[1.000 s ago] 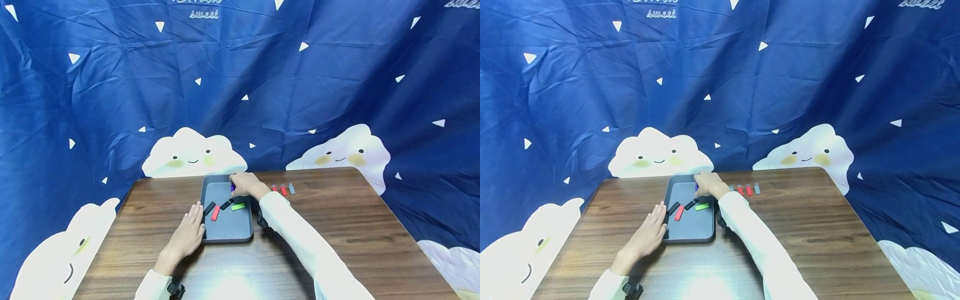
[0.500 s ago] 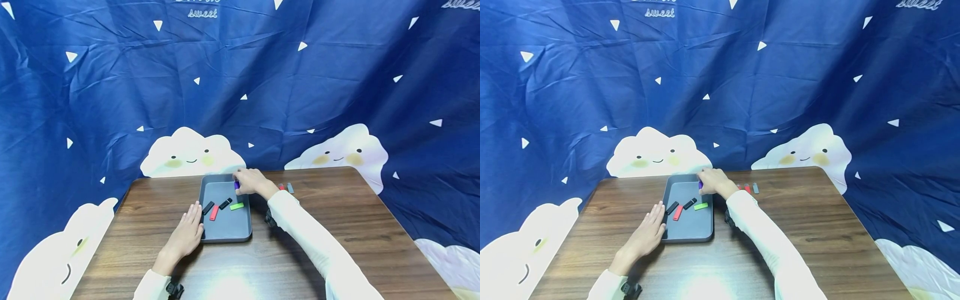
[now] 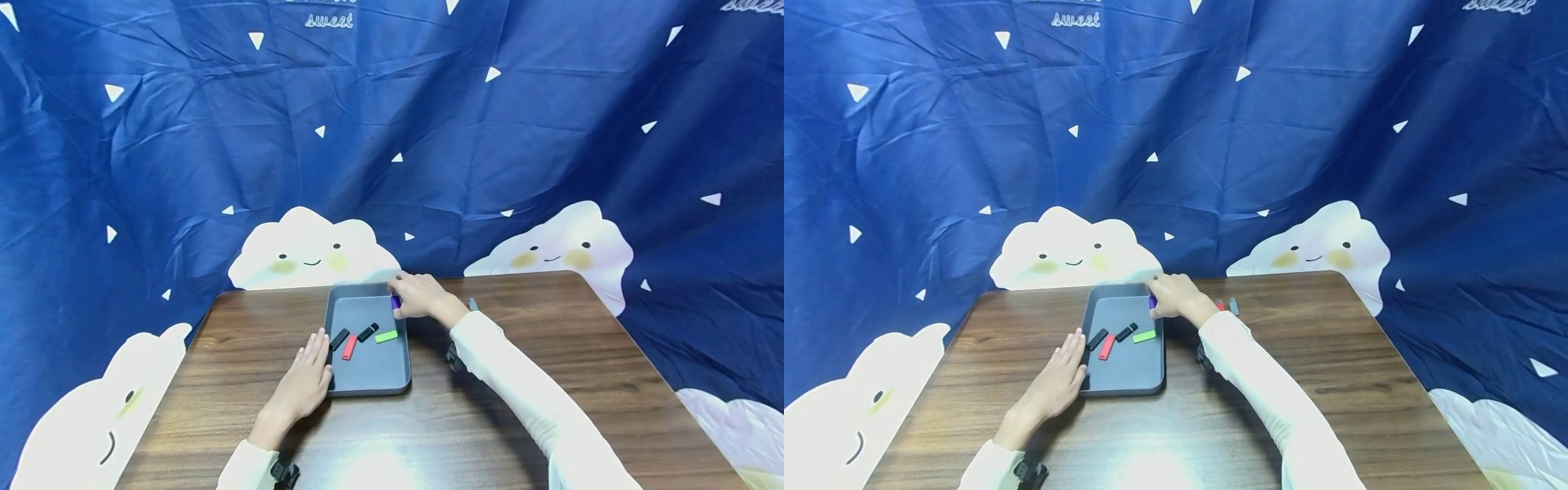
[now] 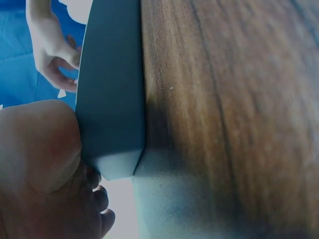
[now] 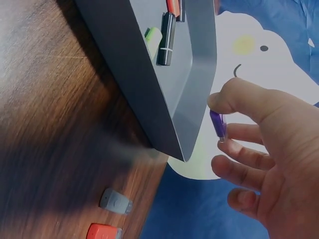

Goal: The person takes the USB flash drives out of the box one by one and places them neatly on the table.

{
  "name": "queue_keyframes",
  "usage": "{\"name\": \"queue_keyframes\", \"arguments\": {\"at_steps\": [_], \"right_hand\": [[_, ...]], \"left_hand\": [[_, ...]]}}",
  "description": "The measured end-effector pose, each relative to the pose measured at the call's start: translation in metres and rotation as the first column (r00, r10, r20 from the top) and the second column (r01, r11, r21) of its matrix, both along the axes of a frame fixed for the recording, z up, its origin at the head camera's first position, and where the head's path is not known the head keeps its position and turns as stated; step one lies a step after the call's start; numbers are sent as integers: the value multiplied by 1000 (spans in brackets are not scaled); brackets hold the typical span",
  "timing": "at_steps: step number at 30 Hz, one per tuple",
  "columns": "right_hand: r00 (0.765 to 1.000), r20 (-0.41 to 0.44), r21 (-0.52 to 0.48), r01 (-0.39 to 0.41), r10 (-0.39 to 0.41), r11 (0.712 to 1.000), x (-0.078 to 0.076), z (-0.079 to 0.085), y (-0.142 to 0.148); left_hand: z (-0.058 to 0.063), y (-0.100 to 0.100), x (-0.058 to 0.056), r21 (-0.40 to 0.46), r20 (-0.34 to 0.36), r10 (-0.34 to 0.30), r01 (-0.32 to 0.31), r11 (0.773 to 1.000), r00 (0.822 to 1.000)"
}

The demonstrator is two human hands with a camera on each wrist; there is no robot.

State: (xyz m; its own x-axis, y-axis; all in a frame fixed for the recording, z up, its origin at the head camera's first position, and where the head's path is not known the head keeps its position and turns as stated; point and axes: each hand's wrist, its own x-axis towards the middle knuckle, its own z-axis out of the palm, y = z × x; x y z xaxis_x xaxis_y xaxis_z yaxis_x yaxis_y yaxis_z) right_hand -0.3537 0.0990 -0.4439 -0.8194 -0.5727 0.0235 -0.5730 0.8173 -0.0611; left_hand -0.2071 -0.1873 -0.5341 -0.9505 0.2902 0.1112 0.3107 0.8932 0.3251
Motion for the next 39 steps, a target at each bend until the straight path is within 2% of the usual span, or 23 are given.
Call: {"name": "queue_keyframes", "arguments": {"at_steps": [12, 25, 39], "right_hand": [[999, -41, 2, 12, -12, 1000, 2, 1, 15], [997, -77, -9, 13, -14, 1000, 9, 10, 36], [992, -123, -64, 7, -15, 998, 12, 3, 64]], "left_hand": [[0, -1, 0, 1, -5, 0, 0, 1000, 1000], [-1, 0, 0, -9, 6, 2, -2, 1000, 1000], [1, 1, 0, 0, 5, 4, -4, 1000, 1000]]}}
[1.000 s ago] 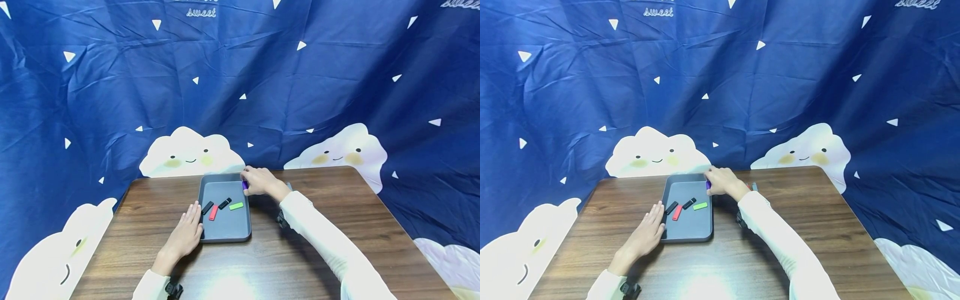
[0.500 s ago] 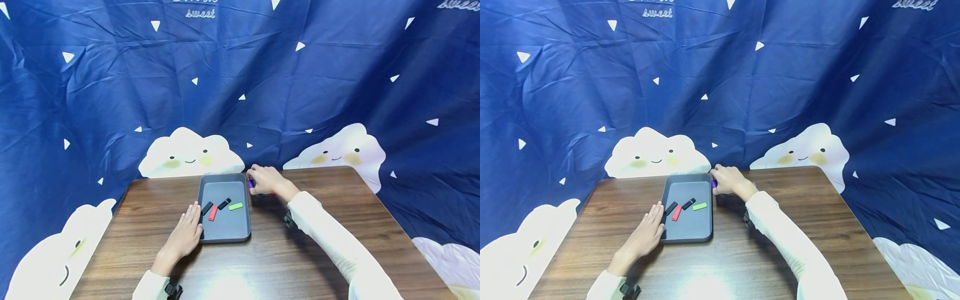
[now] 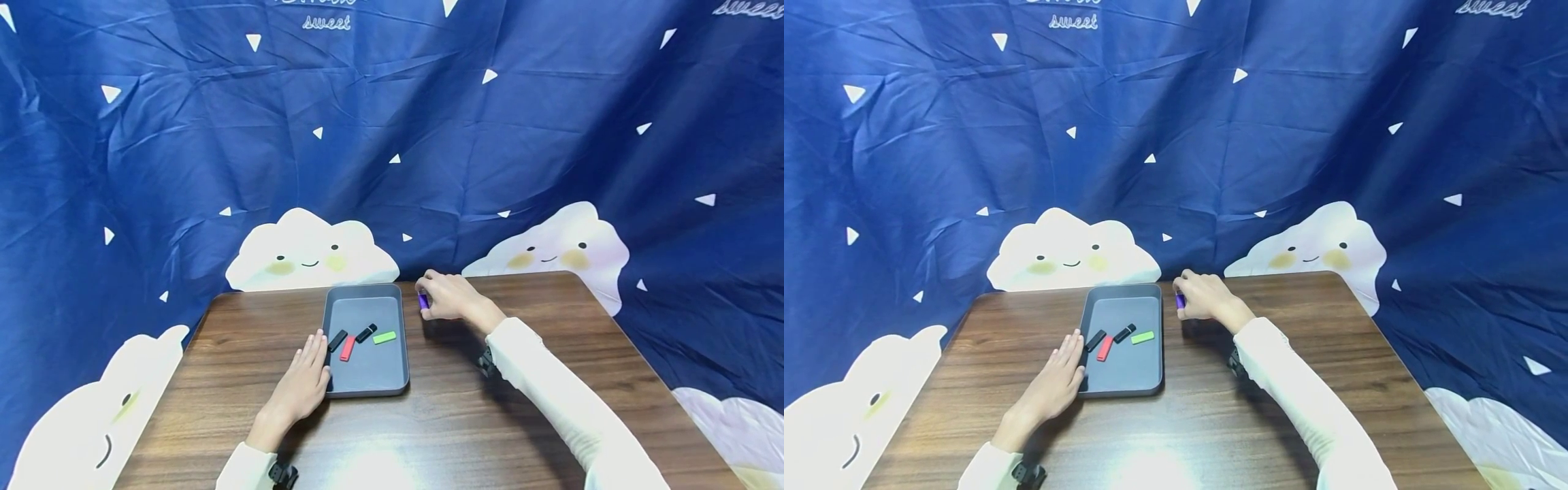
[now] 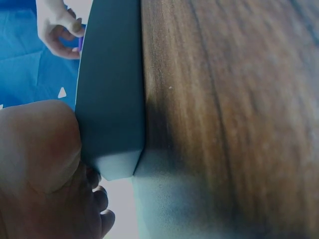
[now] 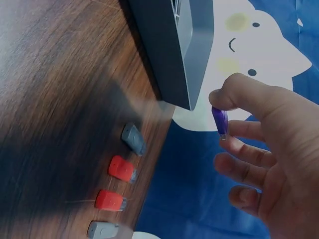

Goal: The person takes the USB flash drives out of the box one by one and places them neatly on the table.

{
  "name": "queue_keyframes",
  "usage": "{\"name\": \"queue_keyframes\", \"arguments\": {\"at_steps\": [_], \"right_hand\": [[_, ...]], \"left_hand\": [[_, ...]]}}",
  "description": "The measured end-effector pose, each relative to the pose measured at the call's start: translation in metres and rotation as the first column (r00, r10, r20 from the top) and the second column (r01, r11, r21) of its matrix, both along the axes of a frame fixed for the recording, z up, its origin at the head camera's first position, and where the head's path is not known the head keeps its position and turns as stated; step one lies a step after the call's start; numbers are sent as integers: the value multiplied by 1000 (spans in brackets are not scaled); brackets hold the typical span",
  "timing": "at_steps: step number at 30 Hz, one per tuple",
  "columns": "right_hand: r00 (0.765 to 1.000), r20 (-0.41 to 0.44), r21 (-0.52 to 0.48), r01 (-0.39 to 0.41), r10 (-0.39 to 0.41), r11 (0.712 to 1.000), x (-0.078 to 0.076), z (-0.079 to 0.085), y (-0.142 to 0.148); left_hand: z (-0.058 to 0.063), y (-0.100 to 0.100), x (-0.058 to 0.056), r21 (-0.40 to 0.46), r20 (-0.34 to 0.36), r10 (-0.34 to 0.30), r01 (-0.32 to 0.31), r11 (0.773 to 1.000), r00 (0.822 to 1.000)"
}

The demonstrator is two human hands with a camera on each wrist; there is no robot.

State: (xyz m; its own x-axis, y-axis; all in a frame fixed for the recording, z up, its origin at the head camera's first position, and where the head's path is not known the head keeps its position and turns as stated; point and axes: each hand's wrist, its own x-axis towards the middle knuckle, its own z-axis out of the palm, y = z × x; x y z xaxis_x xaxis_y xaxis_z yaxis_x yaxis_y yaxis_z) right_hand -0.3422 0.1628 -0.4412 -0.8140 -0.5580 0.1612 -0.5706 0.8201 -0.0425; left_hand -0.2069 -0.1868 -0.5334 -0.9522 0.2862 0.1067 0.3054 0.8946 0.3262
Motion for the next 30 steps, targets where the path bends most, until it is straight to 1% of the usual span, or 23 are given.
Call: {"name": "queue_keyframes", "arguments": {"at_steps": [5, 11, 19, 22, 30], "right_hand": [[1000, -3, -16, 7, -7, 1000, 1, -1, 9], [1000, 8, -18, 18, -18, 1000, 4, 0, 19], [999, 23, -4, 42, -42, 999, 2, -5, 36], [999, 22, -2, 47, -47, 999, 2, -6, 42], [996, 28, -6, 83, -83, 997, 0, -7, 58]], "left_hand": [[0, 1, 0, 2, -1, 0, 0, 1000, 1000], [0, 1, 1, 5, -20, -7, 7, 1000, 1000], [-2, 1, 3, 44, -41, -22, 24, 999, 999], [-2, 1, 3, 38, -42, -23, 24, 999, 999], [3, 1, 4, 41, -45, -26, 28, 999, 999]]}}
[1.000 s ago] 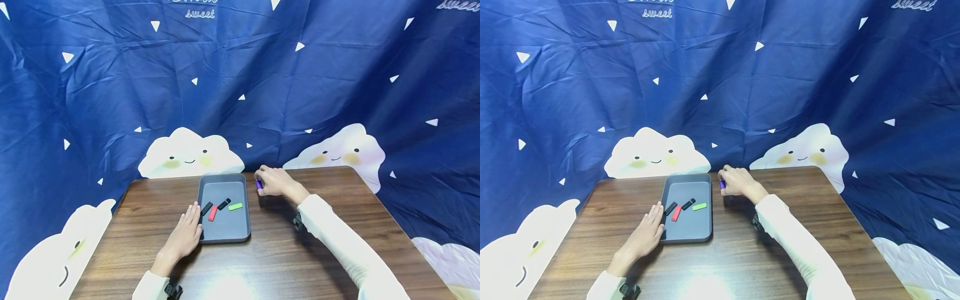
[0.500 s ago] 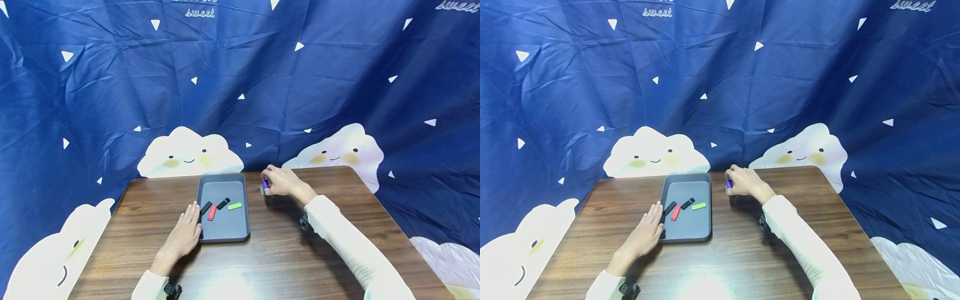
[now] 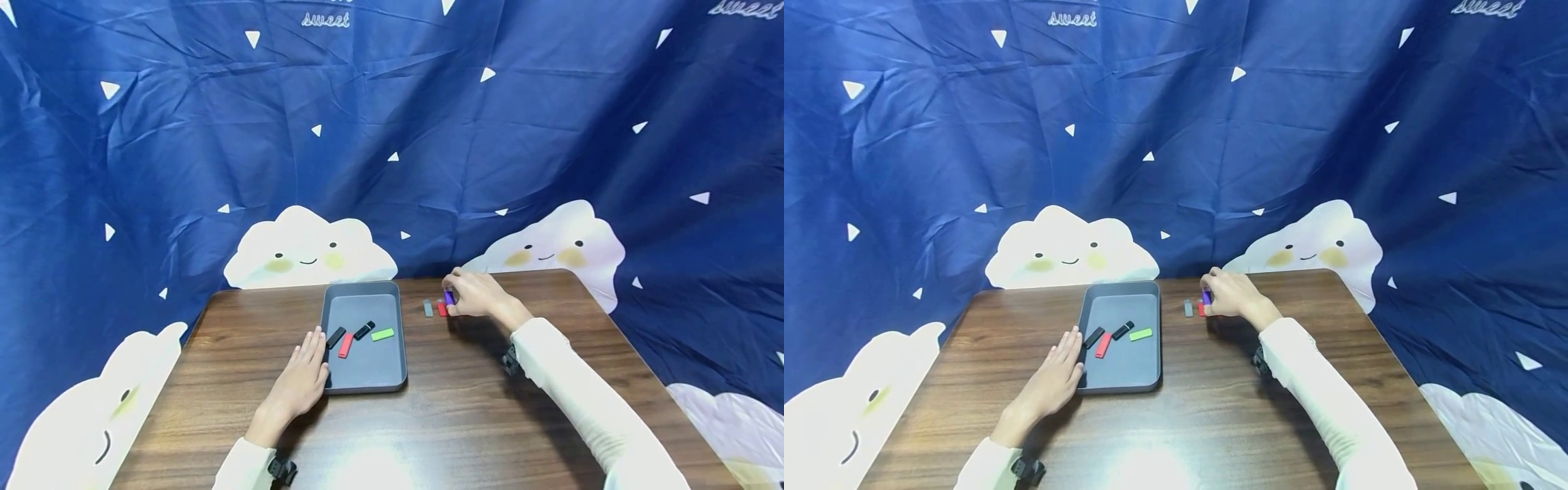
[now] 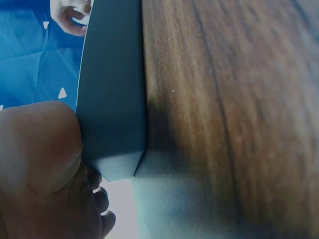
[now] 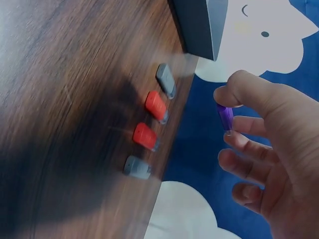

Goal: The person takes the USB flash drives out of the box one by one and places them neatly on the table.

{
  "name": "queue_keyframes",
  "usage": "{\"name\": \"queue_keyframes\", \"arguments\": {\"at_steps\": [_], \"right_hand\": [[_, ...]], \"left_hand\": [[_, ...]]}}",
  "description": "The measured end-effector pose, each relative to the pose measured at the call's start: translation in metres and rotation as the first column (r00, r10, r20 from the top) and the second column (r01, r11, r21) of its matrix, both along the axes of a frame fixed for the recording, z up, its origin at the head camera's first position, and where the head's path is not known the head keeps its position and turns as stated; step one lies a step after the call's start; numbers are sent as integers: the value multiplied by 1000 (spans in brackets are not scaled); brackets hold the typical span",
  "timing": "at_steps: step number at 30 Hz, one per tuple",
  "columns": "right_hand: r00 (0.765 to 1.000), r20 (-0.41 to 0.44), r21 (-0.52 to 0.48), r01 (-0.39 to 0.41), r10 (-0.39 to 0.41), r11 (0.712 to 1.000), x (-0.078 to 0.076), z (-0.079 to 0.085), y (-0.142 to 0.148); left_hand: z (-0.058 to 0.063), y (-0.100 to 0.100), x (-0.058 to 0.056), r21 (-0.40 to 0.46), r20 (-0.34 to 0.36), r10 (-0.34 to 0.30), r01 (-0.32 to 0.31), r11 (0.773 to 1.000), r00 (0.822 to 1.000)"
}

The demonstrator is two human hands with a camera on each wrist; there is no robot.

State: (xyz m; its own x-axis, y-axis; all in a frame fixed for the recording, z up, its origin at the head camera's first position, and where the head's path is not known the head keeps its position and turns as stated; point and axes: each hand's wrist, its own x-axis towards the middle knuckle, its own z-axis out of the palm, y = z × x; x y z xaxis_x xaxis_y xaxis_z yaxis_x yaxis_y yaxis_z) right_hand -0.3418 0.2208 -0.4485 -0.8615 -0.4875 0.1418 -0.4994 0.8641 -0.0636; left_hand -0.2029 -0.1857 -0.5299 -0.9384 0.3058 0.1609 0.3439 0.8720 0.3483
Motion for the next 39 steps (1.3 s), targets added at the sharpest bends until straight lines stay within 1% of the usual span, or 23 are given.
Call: {"name": "queue_keyframes", "arguments": {"at_steps": [5, 11, 18, 24, 30, 33, 36, 39], "right_hand": [[1000, 11, 8, 11, -11, 1000, -1, -2, 9], [1000, 0, -4, 21, -21, 1000, -2, -5, 18], [999, 30, 2, 35, -36, 999, -2, -9, 28], [997, 40, 23, 61, -61, 998, -1, -11, 37], [996, 42, 3, 78, -78, 997, 1, -14, 44], [996, 32, -8, 81, -81, 997, 2, -16, 48], [996, 26, -14, 85, -85, 996, 2, -19, 52], [996, 29, -15, 88, -88, 996, 1, -21, 56]], "left_hand": [[-2, -1, -1, -4, 9, 1, -1, 1000, 1000], [-2, -2, -4, -42, 36, 13, -12, 999, 999], [-1, -3, -5, -47, 52, 21, -19, 999, 998], [0, -2, -4, -34, 42, 17, -16, 999, 999], [-2, -3, -5, -53, 41, 18, -15, 998, 999], [-2, -3, -5, -42, 32, 14, -12, 999, 999], [-9, -5, -6, -38, 2, 8, -8, 999, 1000], [-10, -4, -6, -38, 1, 13, -13, 999, 1000]]}}
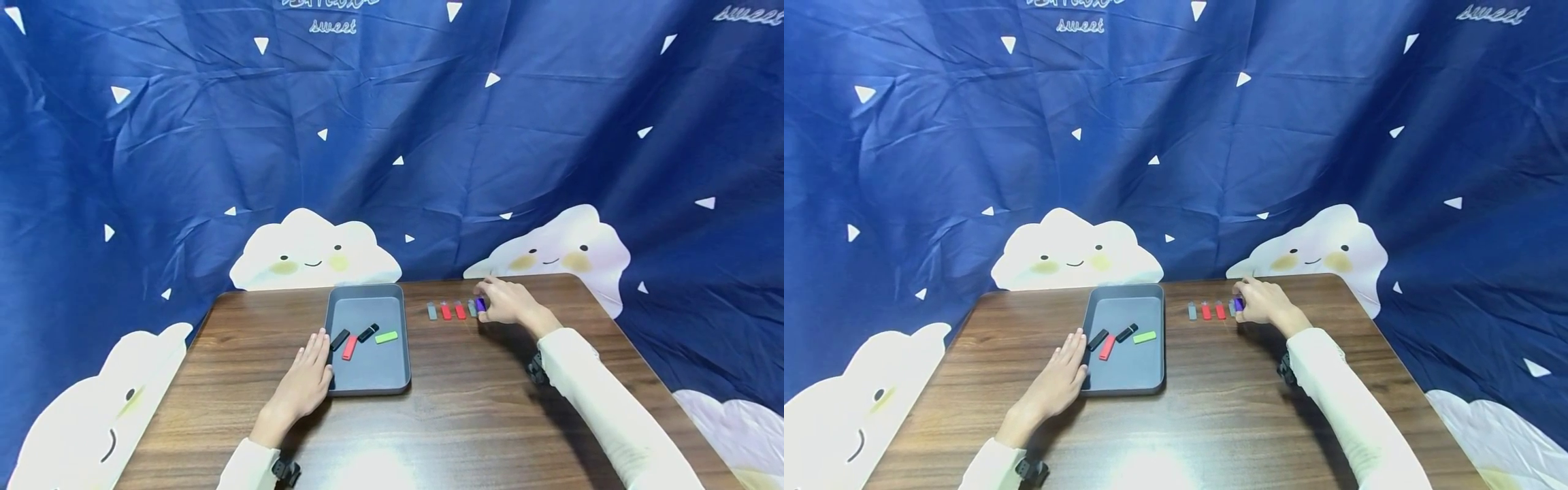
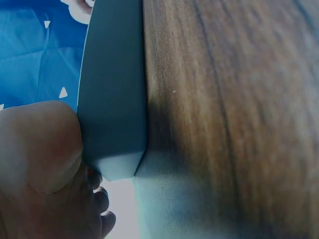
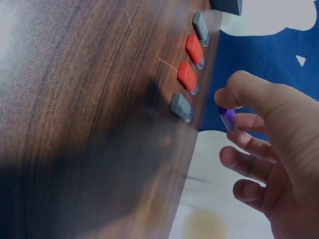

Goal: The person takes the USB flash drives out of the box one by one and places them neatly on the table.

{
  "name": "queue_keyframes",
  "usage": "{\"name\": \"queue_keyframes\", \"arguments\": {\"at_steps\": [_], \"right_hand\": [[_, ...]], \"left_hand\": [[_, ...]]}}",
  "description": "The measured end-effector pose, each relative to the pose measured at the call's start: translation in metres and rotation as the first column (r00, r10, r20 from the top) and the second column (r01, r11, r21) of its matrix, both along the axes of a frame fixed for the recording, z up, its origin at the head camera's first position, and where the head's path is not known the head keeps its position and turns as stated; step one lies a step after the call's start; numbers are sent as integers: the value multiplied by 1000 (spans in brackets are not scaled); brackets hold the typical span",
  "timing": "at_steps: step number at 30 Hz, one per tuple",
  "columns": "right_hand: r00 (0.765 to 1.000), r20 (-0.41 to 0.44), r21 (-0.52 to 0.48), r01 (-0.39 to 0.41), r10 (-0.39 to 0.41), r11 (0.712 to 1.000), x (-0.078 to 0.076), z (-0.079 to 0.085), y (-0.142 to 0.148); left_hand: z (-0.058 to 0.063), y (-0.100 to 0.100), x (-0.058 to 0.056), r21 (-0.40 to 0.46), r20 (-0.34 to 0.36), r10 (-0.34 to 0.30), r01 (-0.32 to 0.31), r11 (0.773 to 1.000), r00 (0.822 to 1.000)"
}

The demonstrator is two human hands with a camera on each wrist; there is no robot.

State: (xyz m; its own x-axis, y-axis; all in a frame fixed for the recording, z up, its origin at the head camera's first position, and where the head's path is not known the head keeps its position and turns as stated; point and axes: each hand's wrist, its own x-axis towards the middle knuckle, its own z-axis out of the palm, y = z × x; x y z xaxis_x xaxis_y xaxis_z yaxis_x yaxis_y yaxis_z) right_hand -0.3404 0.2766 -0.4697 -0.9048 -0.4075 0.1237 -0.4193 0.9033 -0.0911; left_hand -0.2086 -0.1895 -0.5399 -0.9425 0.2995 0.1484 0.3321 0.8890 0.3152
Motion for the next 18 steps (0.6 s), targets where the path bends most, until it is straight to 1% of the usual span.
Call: {"name": "queue_keyframes", "arguments": {"at_steps": [1, 4, 7, 12, 16, 18], "right_hand": [[1000, 2, 0, 2, -2, 1000, 0, -1, 1], [1000, 5, -2, 8, -8, 1000, 0, -2, 4], [1000, 11, -4, 12, -12, 1000, 0, -4, 6], [1000, 19, -11, 14, -14, 1000, -1, -7, 11], [1000, 20, -14, 20, -20, 1000, -2, -8, 13], [1000, 22, -20, 21, -21, 1000, -2, -8, 14]], "left_hand": [[0, 1, 0, -5, 2, 3, -3, 1000, 1000], [6, 4, 4, -4, 31, 12, -12, 1000, 999], [7, 4, 4, -7, 35, 12, -12, 1000, 999], [8, 4, 5, -2, 23, 7, -7, 1000, 1000], [8, 4, 4, -2, 19, 8, -8, 1000, 1000], [7, 4, 4, -9, 28, 11, -11, 1000, 1000]]}}
